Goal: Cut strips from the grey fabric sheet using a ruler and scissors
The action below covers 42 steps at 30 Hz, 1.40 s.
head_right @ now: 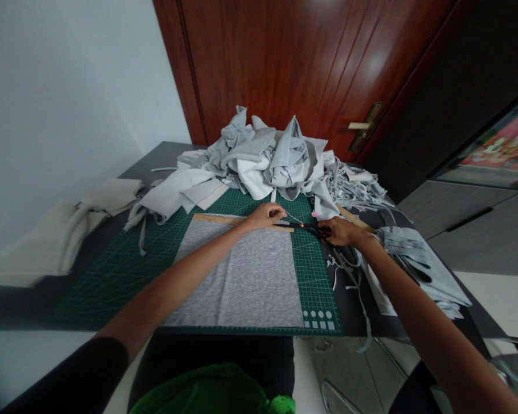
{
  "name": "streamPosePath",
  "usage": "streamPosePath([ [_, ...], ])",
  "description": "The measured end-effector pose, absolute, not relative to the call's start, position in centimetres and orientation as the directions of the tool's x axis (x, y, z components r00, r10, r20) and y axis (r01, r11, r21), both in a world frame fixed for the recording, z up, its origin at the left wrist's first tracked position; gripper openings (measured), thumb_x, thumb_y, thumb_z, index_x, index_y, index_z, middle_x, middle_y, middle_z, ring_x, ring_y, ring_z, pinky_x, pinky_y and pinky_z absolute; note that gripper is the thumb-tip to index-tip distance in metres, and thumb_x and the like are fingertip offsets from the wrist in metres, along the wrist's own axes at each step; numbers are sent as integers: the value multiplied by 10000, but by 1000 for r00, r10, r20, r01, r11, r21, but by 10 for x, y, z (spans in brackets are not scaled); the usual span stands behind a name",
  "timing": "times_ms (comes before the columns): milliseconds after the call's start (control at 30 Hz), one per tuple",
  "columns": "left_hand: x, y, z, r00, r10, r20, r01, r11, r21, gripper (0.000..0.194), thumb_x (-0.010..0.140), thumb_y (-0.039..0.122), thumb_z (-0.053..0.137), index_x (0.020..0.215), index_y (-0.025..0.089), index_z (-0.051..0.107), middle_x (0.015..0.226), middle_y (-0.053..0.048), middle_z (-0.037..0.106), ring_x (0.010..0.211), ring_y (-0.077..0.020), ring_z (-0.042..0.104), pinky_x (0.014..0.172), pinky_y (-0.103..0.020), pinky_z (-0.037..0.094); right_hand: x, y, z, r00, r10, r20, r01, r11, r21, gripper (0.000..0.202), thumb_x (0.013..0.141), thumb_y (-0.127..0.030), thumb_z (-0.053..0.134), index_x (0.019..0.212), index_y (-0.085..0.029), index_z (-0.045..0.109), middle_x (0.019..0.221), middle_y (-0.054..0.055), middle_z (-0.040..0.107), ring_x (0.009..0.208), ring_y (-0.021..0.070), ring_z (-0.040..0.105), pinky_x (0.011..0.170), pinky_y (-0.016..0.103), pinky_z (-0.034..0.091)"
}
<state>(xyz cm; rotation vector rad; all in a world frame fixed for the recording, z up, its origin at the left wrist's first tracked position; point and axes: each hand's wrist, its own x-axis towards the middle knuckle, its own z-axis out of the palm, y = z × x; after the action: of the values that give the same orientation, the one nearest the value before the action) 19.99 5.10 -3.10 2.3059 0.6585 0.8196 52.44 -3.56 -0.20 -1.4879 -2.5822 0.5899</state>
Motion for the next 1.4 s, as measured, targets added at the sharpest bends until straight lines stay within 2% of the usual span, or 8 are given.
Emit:
streamPosePath([
  [167,176,50,-21,774,511,375,363,-842,399,213,996,180,588,903,189,779,949,-73,740,975,-212,658,932,-350,489,524,-35,-3,-517,849,-108,809,444,-385,95,712,-283,646,783,-221,639,703,21,673,617,189,584,615,308,406],
  [233,166,49,-21,803,490,339,378,-859,344,195,988,201,608,926,192,792,956,-74,727,992,-224,651,930,-353,485,523,-36,-2,-521,847,-106,805,446,-390,88,720,-283,645,782,-221,640,701,21,676,609,185,574,605,306,399],
  [333,159,47,-25,794,509,332,380,-842,383,171,981,208,629,995,183,797,987,-78,723,1016,-227,652,933,-344,488,522,-36,-1,-528,844,-93,796,453,-401,83,714,-277,646,776,-223,635,699,20,680,609,183,572,598,302,398],
  [433,162,47,-34,723,604,337,430,-774,465,133,967,194,645,951,169,775,943,-65,712,959,-208,650,921,-336,494,521,-37,-1,-532,843,-82,792,461,-399,74,698,-262,634,759,-224,618,684,14,668,598,175,555,596,300,392],
  [567,171,49,-43,670,667,326,491,-728,479,92,955,171,667,898,176,739,917,-44,708,927,-200,634,928,-346,487,520,-37,1,-534,841,-88,791,461,-402,72,692,-260,624,749,-222,602,669,10,647,589,171,536,592,300,386],
  [1033,164,45,-41,671,622,403,351,-746,566,101,941,132,677,848,166,698,858,-31,691,855,-176,623,876,-321,496,525,-34,-4,-515,848,-126,813,436,-385,116,720,-296,663,796,-213,633,742,29,687,664,199,611,634,301,427],
  [1233,162,43,-38,673,617,407,345,-749,566,112,919,111,667,825,171,680,866,-33,692,857,-177,617,842,-305,492,523,-35,-2,-518,846,-122,817,448,-362,100,721,-284,646,785,-215,613,727,26,675,648,193,597,622,300,408],
  [1400,162,44,-41,679,593,433,327,-772,545,156,968,129,621,824,178,655,875,-38,687,888,-183,627,872,-310,492,519,-35,-2,-507,853,-123,827,441,-350,125,710,-279,661,806,-216,612,738,24,680,656,189,606,625,290,411],
])
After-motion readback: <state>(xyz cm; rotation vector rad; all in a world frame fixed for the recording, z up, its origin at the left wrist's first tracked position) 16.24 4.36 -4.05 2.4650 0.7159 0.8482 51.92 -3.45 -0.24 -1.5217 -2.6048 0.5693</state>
